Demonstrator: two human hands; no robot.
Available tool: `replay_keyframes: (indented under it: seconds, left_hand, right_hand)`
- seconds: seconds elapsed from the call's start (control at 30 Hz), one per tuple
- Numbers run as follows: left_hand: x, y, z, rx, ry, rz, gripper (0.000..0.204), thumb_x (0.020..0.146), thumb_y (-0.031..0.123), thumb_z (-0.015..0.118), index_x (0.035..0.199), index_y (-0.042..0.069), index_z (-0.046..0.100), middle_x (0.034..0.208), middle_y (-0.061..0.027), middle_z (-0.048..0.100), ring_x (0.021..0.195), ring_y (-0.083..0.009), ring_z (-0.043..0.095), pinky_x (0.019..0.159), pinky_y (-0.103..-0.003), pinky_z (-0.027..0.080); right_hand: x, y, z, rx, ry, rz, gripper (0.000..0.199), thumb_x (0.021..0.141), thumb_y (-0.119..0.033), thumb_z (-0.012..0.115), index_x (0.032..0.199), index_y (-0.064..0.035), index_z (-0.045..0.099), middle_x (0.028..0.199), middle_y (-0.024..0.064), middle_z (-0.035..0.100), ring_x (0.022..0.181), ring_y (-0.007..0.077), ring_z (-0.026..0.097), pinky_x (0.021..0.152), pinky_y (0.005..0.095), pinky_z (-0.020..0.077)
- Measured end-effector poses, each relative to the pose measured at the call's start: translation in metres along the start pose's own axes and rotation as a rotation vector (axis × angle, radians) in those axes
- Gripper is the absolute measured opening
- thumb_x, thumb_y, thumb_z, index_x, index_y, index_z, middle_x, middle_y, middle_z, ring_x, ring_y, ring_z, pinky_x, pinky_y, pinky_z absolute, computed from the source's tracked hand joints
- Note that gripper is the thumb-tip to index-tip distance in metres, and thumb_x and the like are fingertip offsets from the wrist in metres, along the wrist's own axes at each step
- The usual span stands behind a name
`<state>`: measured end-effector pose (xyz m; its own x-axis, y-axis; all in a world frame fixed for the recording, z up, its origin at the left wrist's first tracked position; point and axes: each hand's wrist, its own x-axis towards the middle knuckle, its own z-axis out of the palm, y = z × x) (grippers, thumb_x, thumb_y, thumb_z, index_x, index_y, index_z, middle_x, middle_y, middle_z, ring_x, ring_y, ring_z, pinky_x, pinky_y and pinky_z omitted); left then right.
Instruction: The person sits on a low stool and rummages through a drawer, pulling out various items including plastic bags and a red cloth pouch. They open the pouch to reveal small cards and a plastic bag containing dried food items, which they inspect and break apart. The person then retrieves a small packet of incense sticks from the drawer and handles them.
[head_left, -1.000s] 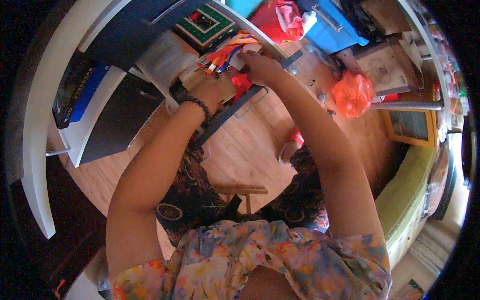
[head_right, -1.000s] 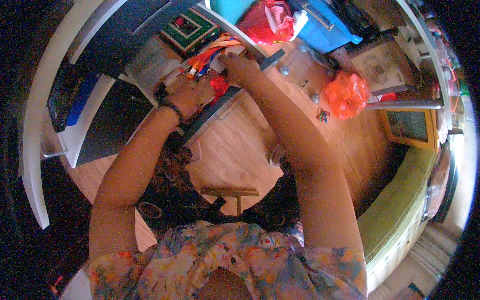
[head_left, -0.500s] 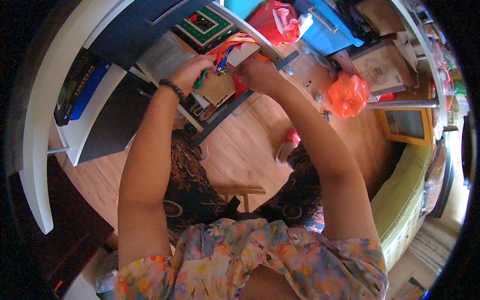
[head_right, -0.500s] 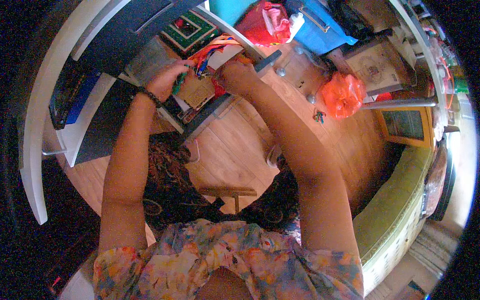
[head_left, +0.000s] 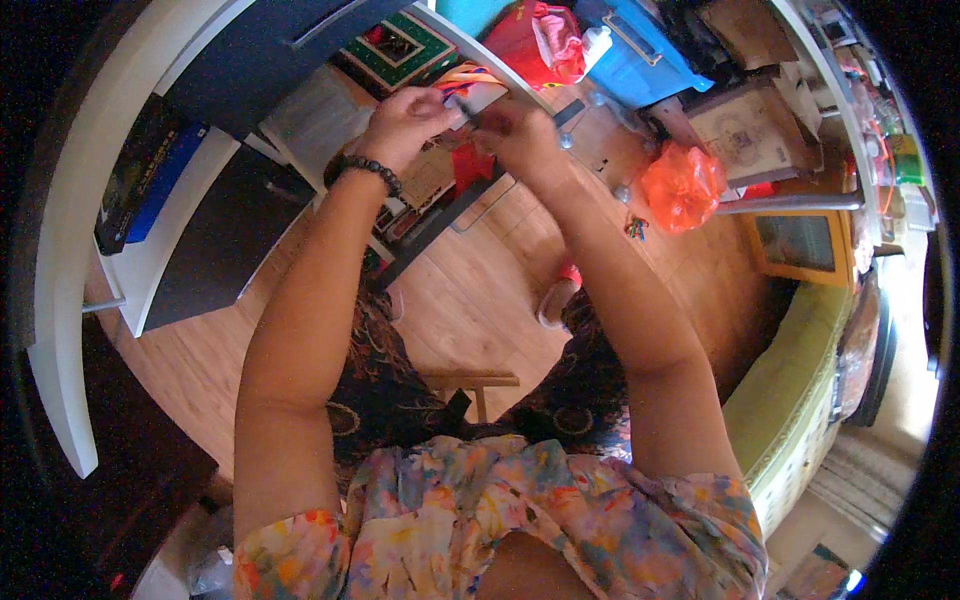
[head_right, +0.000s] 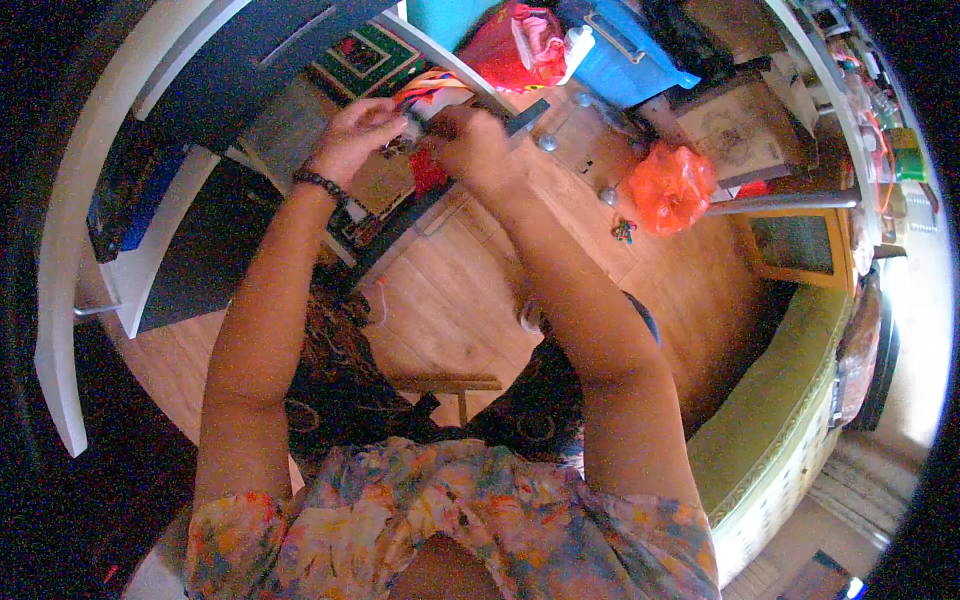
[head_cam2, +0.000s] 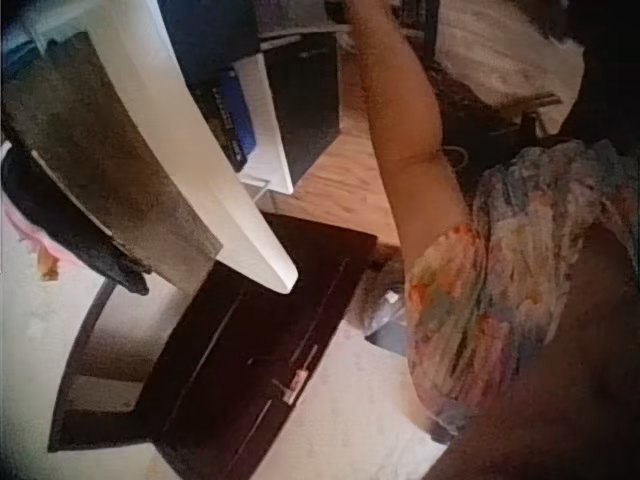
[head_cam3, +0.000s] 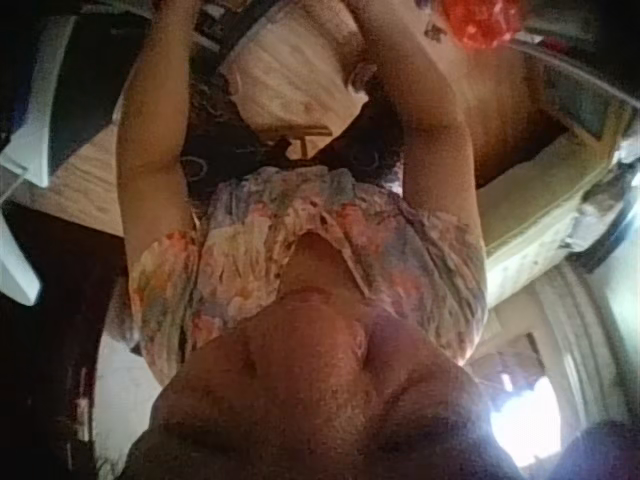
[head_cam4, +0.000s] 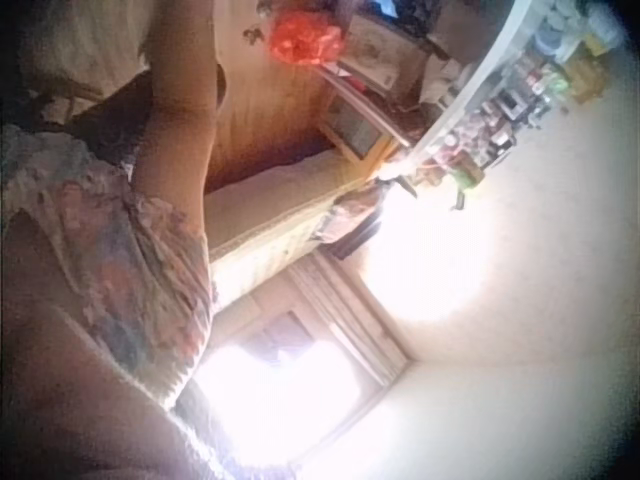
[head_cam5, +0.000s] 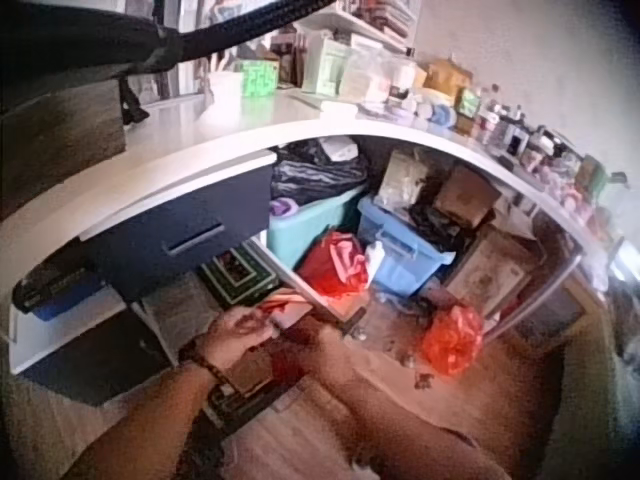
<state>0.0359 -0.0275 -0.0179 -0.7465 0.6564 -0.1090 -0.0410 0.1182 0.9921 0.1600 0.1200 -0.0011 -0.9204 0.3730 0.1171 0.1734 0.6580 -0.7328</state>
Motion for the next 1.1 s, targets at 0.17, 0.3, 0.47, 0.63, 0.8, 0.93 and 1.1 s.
replay_keyframes:
  seconds: [0.17, 0.3, 0.47, 0.63, 0.8, 0.93, 1.1]
  left_hand:
    - [0.009, -0.034, -0.035, 0.693, -0.022, 0.267, 0.049, 0.071, 0.028, 0.074, 0.111, 0.005, 0.058, 0.114, -0.0206, 0.057, 0.108, -0.034, 0.054, 0.093, -0.041, 0.044]
    - [-0.015, 0.005, -0.018, 1.103, -0.124, 0.041, 0.048, 0.071, 0.032, 0.073, 0.108, 0.004, 0.059, 0.116, -0.0209, 0.056, 0.111, -0.0349, 0.052, 0.095, -0.043, 0.042]
    - [-0.024, 0.003, -0.022, 1.225, -0.17, -0.197, 0.054, 0.073, 0.036, 0.073, 0.114, 0.006, 0.056, 0.119, -0.0223, 0.055, 0.111, -0.0341, 0.054, 0.096, -0.042, 0.042]
    - [-0.027, -0.02, -0.04, 1.107, -0.327, -0.365, 0.063, 0.074, 0.038, 0.072, 0.121, 0.002, 0.05, 0.119, -0.024, 0.055, 0.109, -0.0329, 0.056, 0.093, -0.042, 0.045]
    - [-0.025, -0.075, -0.068, 0.211, -0.119, -0.643, 0.054, 0.08, 0.023, 0.068, 0.122, -0.003, 0.046, 0.116, -0.0198, 0.056, 0.107, -0.0308, 0.057, 0.09, -0.039, 0.05]
    - [-0.036, -0.038, -0.064, -0.485, 0.021, -0.5, 0.036, 0.084, 0.001, 0.052, 0.118, -0.004, 0.043, 0.115, -0.0177, 0.054, 0.107, -0.0321, 0.056, 0.088, -0.042, 0.053]
    - [-0.039, -0.01, -0.048, -0.613, 0.215, -0.51, 0.038, 0.079, -0.011, 0.038, 0.117, -0.002, 0.039, 0.106, -0.0185, 0.056, 0.098, -0.0324, 0.06, 0.083, -0.046, 0.054]
  right_hand:
    - [0.026, 0.012, -0.04, -0.703, -0.022, 0.193, 0.028, 0.075, -0.026, 0.065, 0.095, -0.0078, 0.067, 0.091, 0.0155, 0.067, 0.086, 0.0303, 0.066, 0.075, 0.0402, 0.052]
    - [0.041, 0.011, -0.032, -0.901, -0.155, 0.22, 0.029, 0.076, -0.031, 0.065, 0.096, -0.0116, 0.068, 0.096, 0.0132, 0.067, 0.09, 0.0295, 0.065, 0.077, 0.0412, 0.052]
    - [0.069, 0.075, 0.007, -1.007, -0.228, 0.244, 0.04, 0.082, -0.04, 0.06, 0.108, -0.0105, 0.065, 0.11, 0.01, 0.064, 0.101, 0.029, 0.062, 0.082, 0.0441, 0.049]
    - [0.054, 0.04, 0.005, -0.681, -0.227, -0.046, 0.036, 0.081, -0.034, 0.062, 0.108, -0.0106, 0.064, 0.109, 0.0161, 0.062, 0.101, 0.0309, 0.061, 0.087, 0.0417, 0.0478]
    - [0.025, 0.021, 0.044, -0.185, -0.312, -0.295, 0.062, 0.074, -0.035, 0.07, 0.129, -0.0153, 0.051, 0.132, 0.0198, 0.047, 0.118, 0.0357, 0.049, 0.097, 0.0455, 0.0403]
    - [0.0, -0.008, 0.054, -0.545, -0.109, -0.428, 0.061, 0.072, -0.024, 0.072, 0.129, -0.0183, 0.051, 0.132, 0.0156, 0.049, 0.115, 0.0418, 0.048, 0.097, 0.05, 0.0398]
    - [0.021, 0.004, 0.047, -0.378, -0.154, -0.404, 0.041, 0.075, -0.014, 0.064, 0.116, -0.01, 0.059, 0.114, 0.0145, 0.06, 0.103, 0.0356, 0.056, 0.088, 0.0411, 0.0467]
